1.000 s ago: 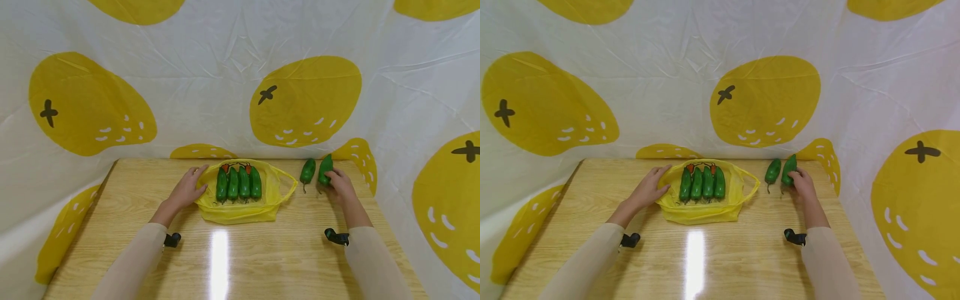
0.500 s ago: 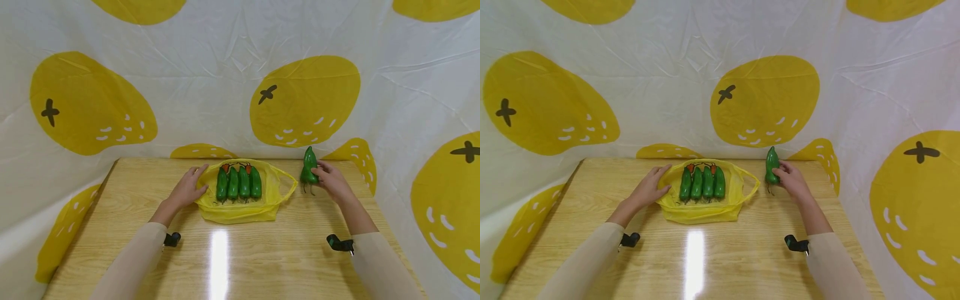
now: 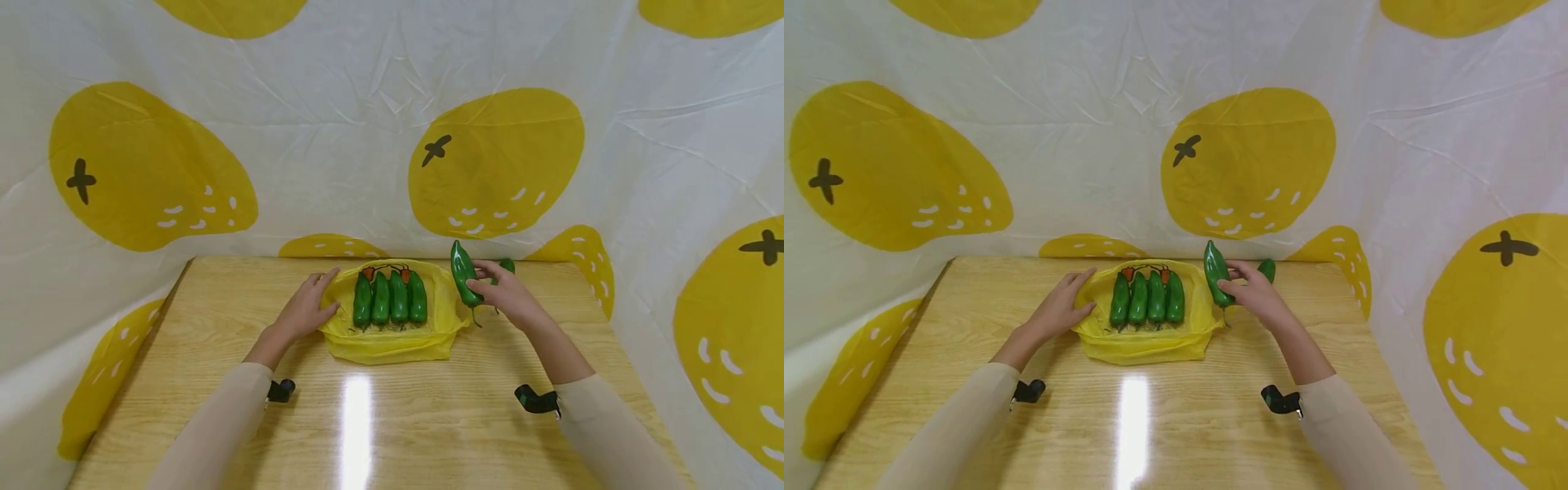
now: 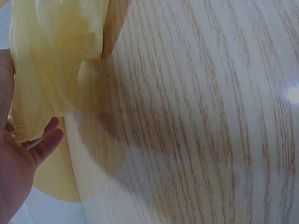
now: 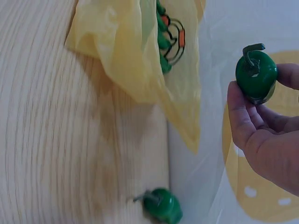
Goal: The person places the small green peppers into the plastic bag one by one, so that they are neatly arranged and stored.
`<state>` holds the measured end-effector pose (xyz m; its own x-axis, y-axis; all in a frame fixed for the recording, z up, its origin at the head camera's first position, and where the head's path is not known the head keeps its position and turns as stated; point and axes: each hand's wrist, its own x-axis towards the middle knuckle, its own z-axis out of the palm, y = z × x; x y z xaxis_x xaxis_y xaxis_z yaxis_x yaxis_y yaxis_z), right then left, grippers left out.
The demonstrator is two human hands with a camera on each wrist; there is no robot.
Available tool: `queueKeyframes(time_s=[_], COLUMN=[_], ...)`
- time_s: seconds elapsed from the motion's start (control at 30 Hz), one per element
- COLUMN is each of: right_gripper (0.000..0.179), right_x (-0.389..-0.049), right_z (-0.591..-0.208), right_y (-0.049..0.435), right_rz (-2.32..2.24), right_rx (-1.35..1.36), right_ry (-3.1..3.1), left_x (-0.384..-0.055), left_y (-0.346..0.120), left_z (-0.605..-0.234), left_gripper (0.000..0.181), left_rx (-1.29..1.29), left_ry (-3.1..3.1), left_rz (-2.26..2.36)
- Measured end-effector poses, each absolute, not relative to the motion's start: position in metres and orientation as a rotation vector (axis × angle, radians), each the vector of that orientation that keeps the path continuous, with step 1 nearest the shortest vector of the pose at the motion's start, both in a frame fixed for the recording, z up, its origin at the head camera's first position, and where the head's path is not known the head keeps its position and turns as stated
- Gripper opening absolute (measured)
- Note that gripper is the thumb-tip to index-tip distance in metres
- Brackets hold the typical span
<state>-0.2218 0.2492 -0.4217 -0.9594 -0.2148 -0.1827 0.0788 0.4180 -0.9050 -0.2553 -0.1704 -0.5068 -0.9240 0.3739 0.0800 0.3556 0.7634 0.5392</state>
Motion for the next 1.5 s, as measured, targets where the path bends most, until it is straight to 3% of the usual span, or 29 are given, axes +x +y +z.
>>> queueKeyframes(time_s=[1.13, 1.5], right_gripper=[0.062, 0.063], right_x=[-0.267, -0.274], right_z=[-0.454, -0.466], right_y=[0.119, 0.097], right_rz=[-1.176, -1.151], right_rx=[-0.173, -0.116], right_ry=[2.346, 2.435], left_x=[-0.255, -0.255], left_y=[-0.170, -0.168], left_z=[-0.507, -0.507], left_gripper=[0.075, 0.076], left_rx=[0.640, 0.631], left_ry=[2.946, 2.940], left_rz=[0.856, 0.845])
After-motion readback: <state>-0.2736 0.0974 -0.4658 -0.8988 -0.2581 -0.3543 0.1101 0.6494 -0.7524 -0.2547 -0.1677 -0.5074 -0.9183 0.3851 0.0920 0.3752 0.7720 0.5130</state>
